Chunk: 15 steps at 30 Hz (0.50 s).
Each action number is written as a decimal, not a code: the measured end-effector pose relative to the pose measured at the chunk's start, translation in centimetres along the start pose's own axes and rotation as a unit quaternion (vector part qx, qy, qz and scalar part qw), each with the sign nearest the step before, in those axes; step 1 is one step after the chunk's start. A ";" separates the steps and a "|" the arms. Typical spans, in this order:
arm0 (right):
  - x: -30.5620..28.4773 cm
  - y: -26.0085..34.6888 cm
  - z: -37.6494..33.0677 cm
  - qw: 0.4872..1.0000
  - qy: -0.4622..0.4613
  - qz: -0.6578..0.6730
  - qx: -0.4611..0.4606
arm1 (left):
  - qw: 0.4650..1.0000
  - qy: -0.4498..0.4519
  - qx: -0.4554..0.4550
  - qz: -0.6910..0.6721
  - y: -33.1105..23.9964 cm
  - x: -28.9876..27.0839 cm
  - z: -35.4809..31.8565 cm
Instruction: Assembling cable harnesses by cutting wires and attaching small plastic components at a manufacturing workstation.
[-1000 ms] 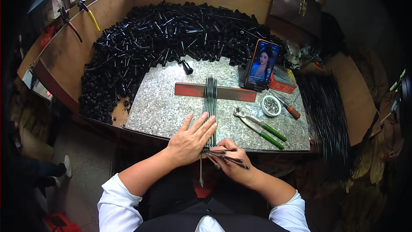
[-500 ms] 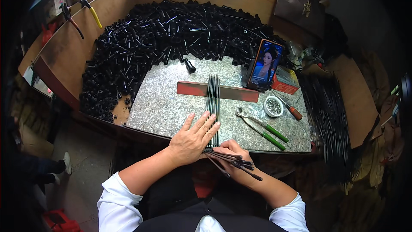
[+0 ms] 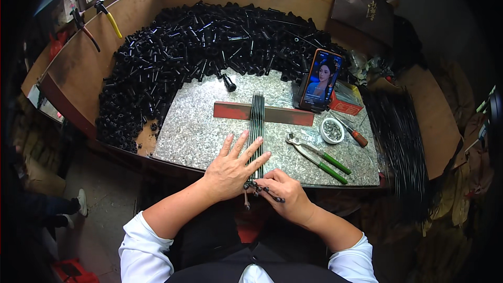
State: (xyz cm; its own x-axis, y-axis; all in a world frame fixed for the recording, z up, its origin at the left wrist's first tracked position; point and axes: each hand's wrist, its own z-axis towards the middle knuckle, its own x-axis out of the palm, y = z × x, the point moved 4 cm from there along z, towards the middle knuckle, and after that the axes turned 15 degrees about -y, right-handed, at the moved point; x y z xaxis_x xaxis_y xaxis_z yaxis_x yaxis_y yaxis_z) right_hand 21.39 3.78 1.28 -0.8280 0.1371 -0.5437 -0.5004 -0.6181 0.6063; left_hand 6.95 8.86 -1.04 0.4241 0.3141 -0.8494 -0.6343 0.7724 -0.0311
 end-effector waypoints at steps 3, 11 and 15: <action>0.1 -0.6 0.0 0.998 -0.016 0.055 -0.002 | 1.000 0.021 -0.007 -0.005 -0.1 -0.4 0.4; -0.1 -0.6 -0.1 0.998 0.021 0.063 0.008 | 0.999 0.025 0.026 -0.004 0.2 -0.7 0.5; -3.8 0.0 1.4 1.000 0.022 -0.001 0.010 | 0.997 -0.002 0.053 0.047 0.4 0.3 0.0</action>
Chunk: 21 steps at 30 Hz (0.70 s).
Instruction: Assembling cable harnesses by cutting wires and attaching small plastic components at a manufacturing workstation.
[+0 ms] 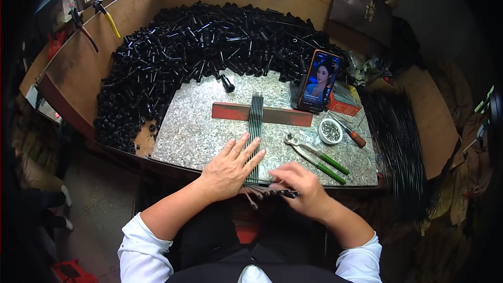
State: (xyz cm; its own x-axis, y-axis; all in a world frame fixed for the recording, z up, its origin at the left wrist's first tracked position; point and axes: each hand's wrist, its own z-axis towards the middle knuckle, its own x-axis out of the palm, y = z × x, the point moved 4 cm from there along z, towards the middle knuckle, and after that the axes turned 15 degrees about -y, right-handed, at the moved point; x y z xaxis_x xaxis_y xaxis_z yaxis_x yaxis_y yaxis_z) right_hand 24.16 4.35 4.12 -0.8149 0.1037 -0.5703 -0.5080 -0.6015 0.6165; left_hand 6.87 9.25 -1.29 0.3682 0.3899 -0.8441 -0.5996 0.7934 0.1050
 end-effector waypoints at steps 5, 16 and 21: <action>-8.1 -2.7 5.3 0.964 -0.198 -0.170 -0.056 | 1.000 -0.014 -0.012 -0.011 0.2 0.3 -0.4; -16.9 -21.0 11.3 0.880 -0.068 -0.447 0.144 | 0.994 -0.001 -0.075 -0.077 0.1 -0.8 0.5; -16.4 -23.4 11.6 0.863 -0.044 -0.476 0.166 | 0.993 0.014 -0.087 -0.082 0.0 -0.9 0.5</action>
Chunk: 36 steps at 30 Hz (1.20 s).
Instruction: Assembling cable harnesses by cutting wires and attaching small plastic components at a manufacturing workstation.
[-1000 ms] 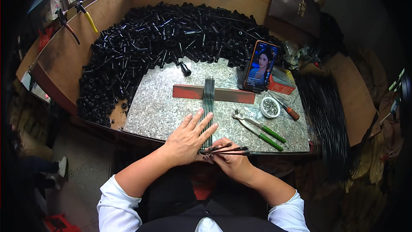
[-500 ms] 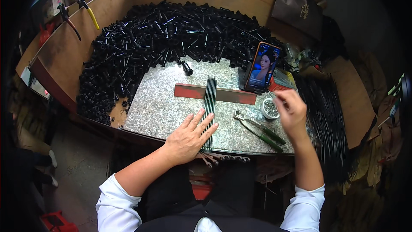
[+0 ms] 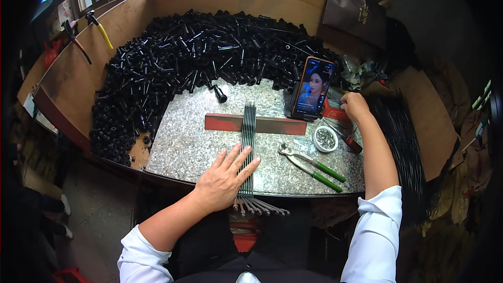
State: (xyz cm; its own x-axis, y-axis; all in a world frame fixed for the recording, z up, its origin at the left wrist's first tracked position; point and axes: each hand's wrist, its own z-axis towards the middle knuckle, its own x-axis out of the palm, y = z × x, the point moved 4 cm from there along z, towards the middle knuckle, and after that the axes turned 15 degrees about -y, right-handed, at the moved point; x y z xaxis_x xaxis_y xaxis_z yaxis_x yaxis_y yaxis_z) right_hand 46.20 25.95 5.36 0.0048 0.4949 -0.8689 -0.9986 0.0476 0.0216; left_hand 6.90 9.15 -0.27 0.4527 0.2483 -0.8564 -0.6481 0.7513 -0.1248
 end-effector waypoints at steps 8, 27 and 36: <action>0.3 0.3 -0.3 0.994 -0.008 -0.053 -0.095 | 1.000 -0.008 0.013 0.006 0.0 0.0 0.0; -6.7 15.1 -6.0 0.902 -0.192 0.319 -0.219 | 1.000 -0.004 -0.004 -0.015 -0.1 -0.2 -0.2; -0.1 19.4 -6.5 0.929 -0.125 0.188 -0.293 | 1.000 -0.022 0.013 0.000 -0.2 0.2 -0.1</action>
State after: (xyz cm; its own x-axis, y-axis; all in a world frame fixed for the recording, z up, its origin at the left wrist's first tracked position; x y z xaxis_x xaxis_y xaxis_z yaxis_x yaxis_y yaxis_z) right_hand 26.45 21.14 2.68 -0.4117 0.5709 -0.7103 -0.7882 -0.6143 -0.0368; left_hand 7.08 8.94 -0.50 0.4798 0.2734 -0.8337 -0.6313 0.7675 -0.1116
